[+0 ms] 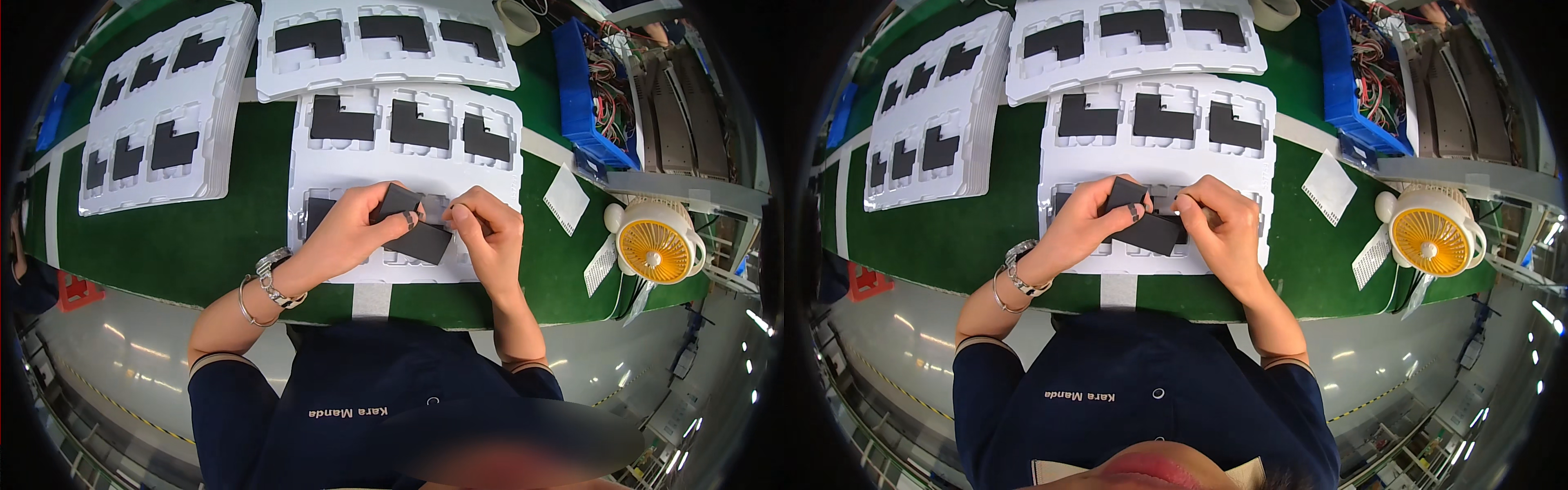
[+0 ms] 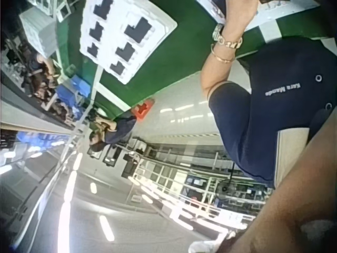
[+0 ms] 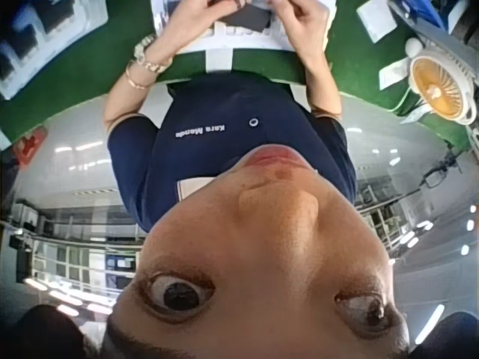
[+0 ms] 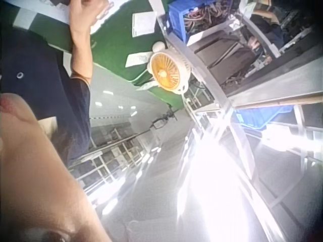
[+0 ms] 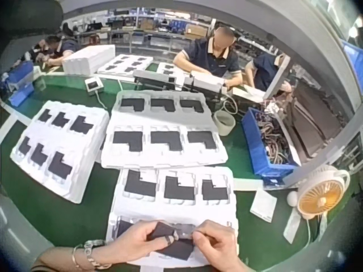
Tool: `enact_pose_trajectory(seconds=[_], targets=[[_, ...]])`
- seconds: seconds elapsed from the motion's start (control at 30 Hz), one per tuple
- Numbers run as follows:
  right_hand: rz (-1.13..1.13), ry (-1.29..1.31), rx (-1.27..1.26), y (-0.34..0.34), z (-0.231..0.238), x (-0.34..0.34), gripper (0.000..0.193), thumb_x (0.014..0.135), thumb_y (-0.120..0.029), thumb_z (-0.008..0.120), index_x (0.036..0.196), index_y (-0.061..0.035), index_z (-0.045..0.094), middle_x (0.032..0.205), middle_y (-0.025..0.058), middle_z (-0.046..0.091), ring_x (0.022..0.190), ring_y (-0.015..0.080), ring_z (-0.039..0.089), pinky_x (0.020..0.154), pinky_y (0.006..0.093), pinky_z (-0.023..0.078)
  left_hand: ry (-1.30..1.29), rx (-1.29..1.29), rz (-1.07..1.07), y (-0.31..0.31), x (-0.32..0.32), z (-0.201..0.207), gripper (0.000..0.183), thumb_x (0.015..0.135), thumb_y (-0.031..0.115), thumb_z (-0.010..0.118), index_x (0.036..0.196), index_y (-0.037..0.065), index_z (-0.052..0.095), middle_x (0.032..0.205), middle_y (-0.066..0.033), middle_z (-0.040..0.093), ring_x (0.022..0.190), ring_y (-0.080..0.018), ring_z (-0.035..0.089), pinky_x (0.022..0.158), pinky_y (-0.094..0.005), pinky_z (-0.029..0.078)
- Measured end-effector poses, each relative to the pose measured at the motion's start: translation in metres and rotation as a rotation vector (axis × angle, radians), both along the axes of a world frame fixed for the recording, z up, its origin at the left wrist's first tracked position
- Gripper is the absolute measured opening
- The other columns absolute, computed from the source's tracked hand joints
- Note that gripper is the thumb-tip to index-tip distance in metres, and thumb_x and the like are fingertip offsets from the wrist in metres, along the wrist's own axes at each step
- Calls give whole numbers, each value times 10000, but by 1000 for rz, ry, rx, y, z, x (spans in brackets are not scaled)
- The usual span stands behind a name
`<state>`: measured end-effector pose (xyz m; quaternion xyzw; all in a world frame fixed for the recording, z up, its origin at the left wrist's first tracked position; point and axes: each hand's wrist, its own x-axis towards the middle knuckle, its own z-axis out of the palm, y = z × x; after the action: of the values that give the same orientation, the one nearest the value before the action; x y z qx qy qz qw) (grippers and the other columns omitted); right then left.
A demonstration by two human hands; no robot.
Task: Assembling small black plastic components with internal parts and placing them into a white organizational tray.
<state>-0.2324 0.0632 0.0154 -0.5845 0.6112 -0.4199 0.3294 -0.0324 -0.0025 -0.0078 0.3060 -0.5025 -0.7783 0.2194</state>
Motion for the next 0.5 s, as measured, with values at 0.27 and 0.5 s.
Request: enact_pose_trajectory(seconds=[0.27,0.5], targets=[[40,-34,20,-1,-2,8,99,875,-59,616,833,13,670,763,63,650,562,103,515,509,248,380,-22,-83,26,-1,-2,5,128,889,79,571,921,-45,569,828,14,565,753,-36,470,663,-214,425],[92,-56,96,0,-4,9,102,870,-70,624,859,17,677,746,64,654,569,104,517,504,257,384,-69,-175,45,4,-6,-7,153,879,126,594,873,-19,546,710,20,514,661,-43,411,560,-236,373]])
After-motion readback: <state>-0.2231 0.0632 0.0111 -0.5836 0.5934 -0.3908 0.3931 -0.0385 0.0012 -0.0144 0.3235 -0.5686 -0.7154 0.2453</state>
